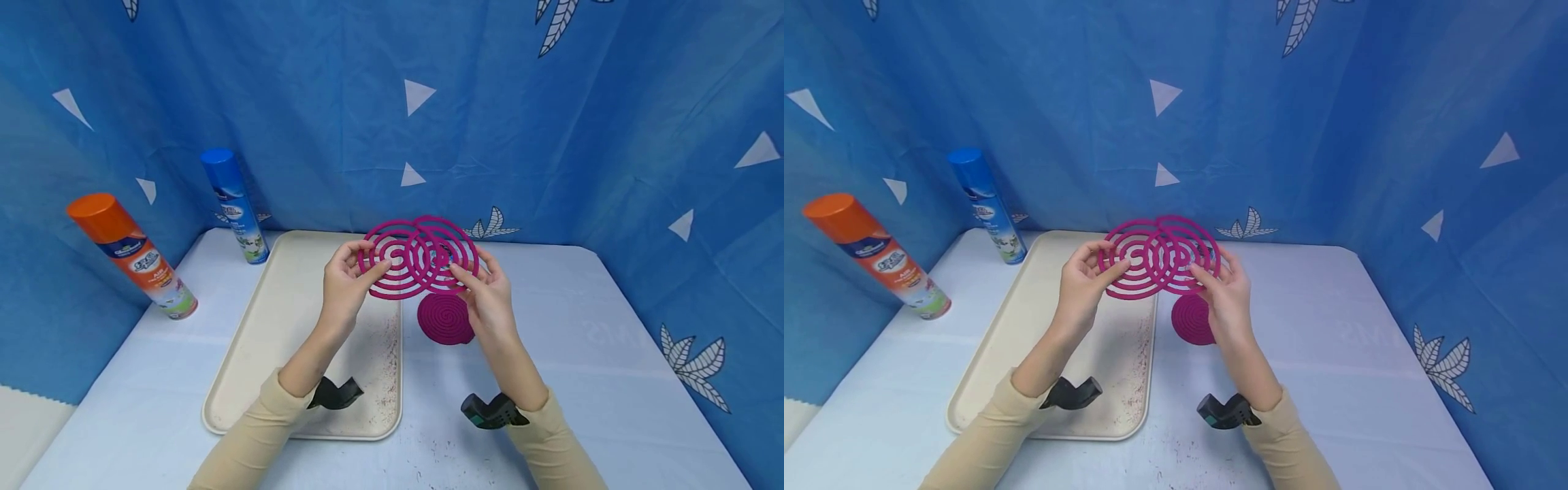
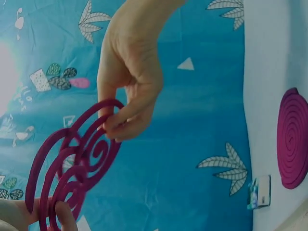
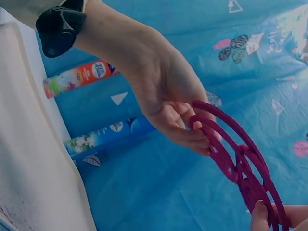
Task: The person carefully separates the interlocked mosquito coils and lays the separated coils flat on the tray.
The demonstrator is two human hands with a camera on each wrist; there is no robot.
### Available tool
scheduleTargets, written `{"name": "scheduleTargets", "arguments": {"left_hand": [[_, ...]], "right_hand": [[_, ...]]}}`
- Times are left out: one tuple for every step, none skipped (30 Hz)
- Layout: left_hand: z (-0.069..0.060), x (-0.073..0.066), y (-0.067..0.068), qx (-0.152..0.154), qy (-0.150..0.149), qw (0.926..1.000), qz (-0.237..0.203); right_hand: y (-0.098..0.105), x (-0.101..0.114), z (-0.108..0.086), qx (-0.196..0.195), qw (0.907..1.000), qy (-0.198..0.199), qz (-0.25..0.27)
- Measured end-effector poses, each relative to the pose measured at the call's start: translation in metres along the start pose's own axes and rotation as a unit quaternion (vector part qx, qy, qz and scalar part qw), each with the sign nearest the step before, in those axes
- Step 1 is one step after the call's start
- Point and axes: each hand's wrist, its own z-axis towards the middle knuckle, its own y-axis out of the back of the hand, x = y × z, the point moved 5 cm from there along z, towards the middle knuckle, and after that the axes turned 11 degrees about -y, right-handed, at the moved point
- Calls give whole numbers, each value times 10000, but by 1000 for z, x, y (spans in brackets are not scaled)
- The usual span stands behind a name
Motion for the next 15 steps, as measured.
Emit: {"name": "scheduleTargets", "arguments": {"left_hand": [[1,-1,2,-30,-17,10000,-22],[2,-1,3,-50,-31,10000,-14],[3,-2,5,-65,-46,10000,-41],[4,-2,6,-73,-81,9999,-51],[5,-2,8,-105,-115,9999,-50],[6,-2,10,-155,-150,9998,-40],[7,-2,12,-212,-190,9996,-35],[8,-2,13,-267,-201,9994,-35],[8,-2,14,-330,-189,9993,-67],[8,-1,15,-395,-157,9991,-86],[8,0,15,-448,-108,9989,-116],[7,0,15,-463,-46,9988,-145],[7,1,14,-443,18,9989,-174],[6,1,13,-393,92,9990,-169],[5,2,11,-320,151,9992,-188]], "right_hand": [[2,2,0,-27,10000,18,14],[4,4,0,-53,10000,29,17],[5,6,0,-61,10000,56,-9],[6,8,0,-56,9999,76,-58],[7,9,0,-35,9999,105,-110],[7,10,-1,7,9998,139,-166],[7,11,-1,29,9995,178,-266],[7,11,-1,58,9992,220,-342],[7,11,-1,87,9988,247,-417],[6,10,-1,118,9985,269,-471],[6,9,-2,132,9983,288,-494],[5,9,-2,128,9982,302,-494],[5,8,-2,103,9983,319,-477],[5,8,-2,81,9985,335,-424],[5,7,-2,59,9986,357,-381]]}}
